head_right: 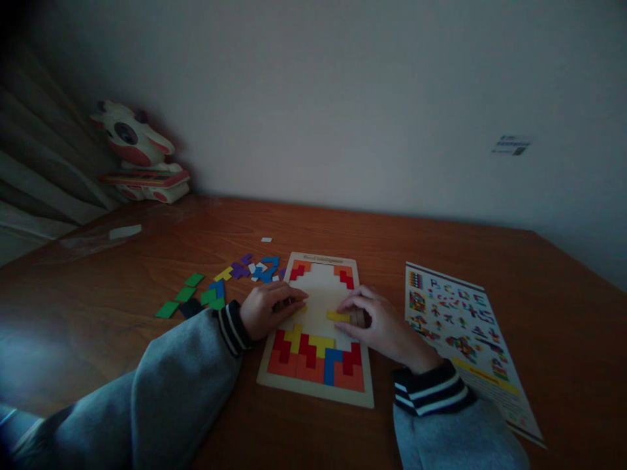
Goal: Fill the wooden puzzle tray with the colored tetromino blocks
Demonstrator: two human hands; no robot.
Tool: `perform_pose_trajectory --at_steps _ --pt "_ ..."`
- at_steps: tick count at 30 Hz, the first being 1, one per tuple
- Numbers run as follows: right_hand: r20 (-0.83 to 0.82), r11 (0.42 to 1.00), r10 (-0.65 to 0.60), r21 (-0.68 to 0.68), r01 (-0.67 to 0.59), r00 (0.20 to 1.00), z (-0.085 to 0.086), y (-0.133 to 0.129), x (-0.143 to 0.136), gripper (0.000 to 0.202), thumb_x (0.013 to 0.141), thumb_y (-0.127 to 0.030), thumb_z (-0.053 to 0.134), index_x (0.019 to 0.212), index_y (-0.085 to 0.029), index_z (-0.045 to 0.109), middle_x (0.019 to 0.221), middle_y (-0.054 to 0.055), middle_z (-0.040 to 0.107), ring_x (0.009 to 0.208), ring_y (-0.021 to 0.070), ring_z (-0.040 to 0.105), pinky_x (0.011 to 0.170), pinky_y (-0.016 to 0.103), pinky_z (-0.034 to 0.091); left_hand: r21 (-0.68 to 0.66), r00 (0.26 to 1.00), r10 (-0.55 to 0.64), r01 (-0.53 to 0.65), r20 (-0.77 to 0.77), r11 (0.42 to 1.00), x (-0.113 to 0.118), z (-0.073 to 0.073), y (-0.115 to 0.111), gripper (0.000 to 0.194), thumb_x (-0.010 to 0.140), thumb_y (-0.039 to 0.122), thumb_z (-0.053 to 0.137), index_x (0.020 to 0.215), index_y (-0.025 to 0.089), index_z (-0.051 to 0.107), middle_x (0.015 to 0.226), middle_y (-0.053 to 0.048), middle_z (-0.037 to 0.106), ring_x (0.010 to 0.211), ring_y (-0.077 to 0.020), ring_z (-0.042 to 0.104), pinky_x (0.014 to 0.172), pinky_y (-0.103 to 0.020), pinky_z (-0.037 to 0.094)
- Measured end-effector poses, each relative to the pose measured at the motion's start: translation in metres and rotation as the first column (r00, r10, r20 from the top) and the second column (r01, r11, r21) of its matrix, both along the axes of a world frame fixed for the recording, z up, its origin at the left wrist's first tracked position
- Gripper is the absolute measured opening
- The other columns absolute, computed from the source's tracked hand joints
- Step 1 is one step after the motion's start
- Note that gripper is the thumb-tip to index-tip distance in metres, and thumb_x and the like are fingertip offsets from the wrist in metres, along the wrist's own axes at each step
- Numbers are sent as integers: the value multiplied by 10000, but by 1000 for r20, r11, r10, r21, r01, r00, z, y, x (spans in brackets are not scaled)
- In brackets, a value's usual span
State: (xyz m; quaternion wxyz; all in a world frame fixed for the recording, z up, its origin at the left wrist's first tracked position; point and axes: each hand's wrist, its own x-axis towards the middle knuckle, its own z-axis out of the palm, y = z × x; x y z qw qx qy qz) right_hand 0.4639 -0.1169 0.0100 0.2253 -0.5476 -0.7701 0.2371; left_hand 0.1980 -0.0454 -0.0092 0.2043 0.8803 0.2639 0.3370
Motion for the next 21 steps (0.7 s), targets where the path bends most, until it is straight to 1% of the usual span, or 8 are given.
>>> perform_pose_trajectory --at_steps 6,10,16,18,21 --pt "21 997 23 -75 -21 1000 6 -3 4 291 832 -502 681 955 -238 682 1010 50 618 956 227 598 863 393 482 -2 1000 -14 15 2 1000 0 1 0 231 963 334 544 1034 181 702 814 -37 689 694 -131 611 667 -242 492" --pt "66 996 24 -84 -19 998 8 -4 3 296 831 -514 677 962 -248 682 1033 50 619 978 236 593 887 410 466 -2 1000 -14 14 -8 1000 0 0 0 228 959 328 548 1032 178 703 805 -37 683 680 -127 604 655 -234 485" --pt "74 997 1 -78 5 997 3 -1 1 318 859 -550 626 937 -248 682 1010 54 607 956 238 591 867 416 468 -22 999 -21 21 -24 1000 0 -2 1 210 946 316 565 1028 182 704 829 -37 697 713 -136 622 685 -243 491" --pt "70 997 -5 -79 10 998 2 0 2 316 859 -548 627 958 -253 679 1031 56 597 985 245 585 888 425 465 -30 1000 -13 13 -26 999 0 -2 1 202 941 311 572 1025 183 705 836 -36 701 719 -140 627 690 -249 493" --pt "65 994 17 -109 -10 998 4 -2 4 339 835 -550 654 1043 -283 673 1122 59 562 1088 264 554 959 445 446 -38 999 -3 1 -44 999 0 -2 1 197 937 302 575 1028 186 706 840 -37 702 735 -146 636 698 -254 497"
